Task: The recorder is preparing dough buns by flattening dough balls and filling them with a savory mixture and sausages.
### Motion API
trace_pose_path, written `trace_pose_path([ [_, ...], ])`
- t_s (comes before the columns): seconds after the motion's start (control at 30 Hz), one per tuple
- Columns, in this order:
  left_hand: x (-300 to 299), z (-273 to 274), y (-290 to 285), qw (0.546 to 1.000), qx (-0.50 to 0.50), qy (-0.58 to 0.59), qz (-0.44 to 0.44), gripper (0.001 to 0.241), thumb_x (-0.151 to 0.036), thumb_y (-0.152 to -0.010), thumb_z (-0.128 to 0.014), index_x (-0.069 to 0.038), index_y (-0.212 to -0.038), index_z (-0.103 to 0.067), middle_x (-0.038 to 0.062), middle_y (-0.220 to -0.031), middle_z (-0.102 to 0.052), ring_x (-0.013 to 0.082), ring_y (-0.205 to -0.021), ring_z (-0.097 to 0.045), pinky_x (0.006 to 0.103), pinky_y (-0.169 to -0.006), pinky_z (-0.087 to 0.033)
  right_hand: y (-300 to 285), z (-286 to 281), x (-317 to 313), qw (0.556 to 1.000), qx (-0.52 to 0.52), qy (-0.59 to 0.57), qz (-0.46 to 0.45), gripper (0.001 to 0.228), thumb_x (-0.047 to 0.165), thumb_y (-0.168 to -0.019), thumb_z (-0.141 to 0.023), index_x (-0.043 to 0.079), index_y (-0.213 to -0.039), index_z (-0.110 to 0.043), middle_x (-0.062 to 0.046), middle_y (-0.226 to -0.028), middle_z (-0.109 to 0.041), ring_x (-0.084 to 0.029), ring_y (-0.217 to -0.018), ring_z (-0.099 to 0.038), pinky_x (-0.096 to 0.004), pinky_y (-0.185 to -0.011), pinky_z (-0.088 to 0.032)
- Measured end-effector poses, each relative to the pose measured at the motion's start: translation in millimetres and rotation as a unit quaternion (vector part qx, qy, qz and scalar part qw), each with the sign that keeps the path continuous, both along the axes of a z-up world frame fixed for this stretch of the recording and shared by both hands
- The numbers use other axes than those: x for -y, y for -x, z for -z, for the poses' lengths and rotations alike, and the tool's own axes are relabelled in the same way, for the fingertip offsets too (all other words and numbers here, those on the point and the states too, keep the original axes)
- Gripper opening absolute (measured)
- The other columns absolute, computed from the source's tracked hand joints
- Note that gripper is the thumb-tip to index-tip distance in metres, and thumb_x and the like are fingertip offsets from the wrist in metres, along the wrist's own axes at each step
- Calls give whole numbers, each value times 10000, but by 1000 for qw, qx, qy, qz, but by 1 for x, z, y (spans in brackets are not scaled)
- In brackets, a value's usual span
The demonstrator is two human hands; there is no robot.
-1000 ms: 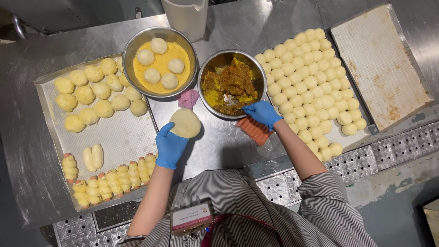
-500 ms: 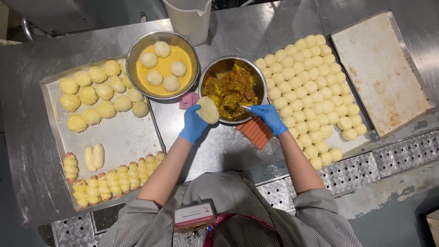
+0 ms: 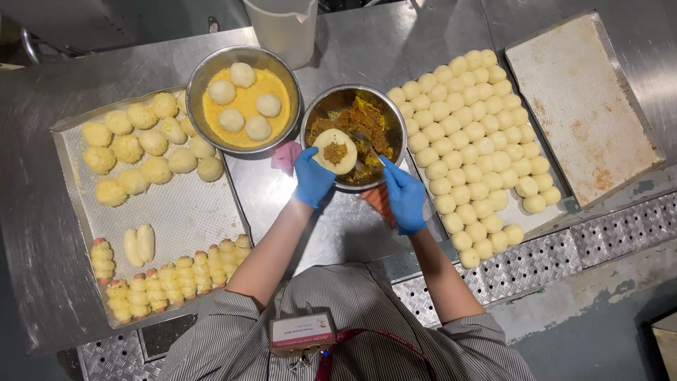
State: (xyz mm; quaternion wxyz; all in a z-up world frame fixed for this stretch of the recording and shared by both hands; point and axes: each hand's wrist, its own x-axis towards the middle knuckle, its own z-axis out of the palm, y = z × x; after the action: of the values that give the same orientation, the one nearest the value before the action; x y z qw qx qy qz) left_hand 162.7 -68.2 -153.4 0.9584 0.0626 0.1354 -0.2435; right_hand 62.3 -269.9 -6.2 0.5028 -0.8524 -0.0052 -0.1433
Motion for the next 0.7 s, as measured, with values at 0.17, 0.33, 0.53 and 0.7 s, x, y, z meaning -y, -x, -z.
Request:
trace_pose_path([
  [0.17,-44,-31,8,999,10,-37,-31,650,-255,-896,-472,6,-1490,-452,191,-1495,-523,360,-1420,-477,524,-1232,-341,-13,26,21,962,-99,253,39,231,219,-987,-611,112,-1118,-769,-209,-789,-691,-382,-664,-682,-473,-599,-517],
  [0.33,-71,-28,30,997,1,-48,-54,670,-257,-876,-476,3,-1493,-449,193,-1491,-527,374,-1414,-481,537,-1220,-341,-20,104,28,918,-146,369,5,218,216,-923,-575,98,-864,-749,-218,-773,-683,-420,-701,-673,-528,-662,-527],
  [0.53,-86,0,60,992,-88,-66,-60,644,-246,-881,-495,6,-1472,-464,204,-1463,-542,388,-1382,-504,543,-1204,-358,-22,77,12,931,-134,330,-75,191,212,-877,-595,118,-791,-738,-170,-772,-697,-407,-706,-665,-520,-650,-517],
  [0.7,-80,-11,71,994,-91,-54,-10,632,-242,-897,-475,24,-1470,-461,221,-1449,-548,391,-1374,-510,541,-1199,-361,-20,51,15,936,-103,278,-191,220,255,-972,-556,152,-894,-734,-67,-768,-728,-329,-677,-694,-476,-623,-533],
])
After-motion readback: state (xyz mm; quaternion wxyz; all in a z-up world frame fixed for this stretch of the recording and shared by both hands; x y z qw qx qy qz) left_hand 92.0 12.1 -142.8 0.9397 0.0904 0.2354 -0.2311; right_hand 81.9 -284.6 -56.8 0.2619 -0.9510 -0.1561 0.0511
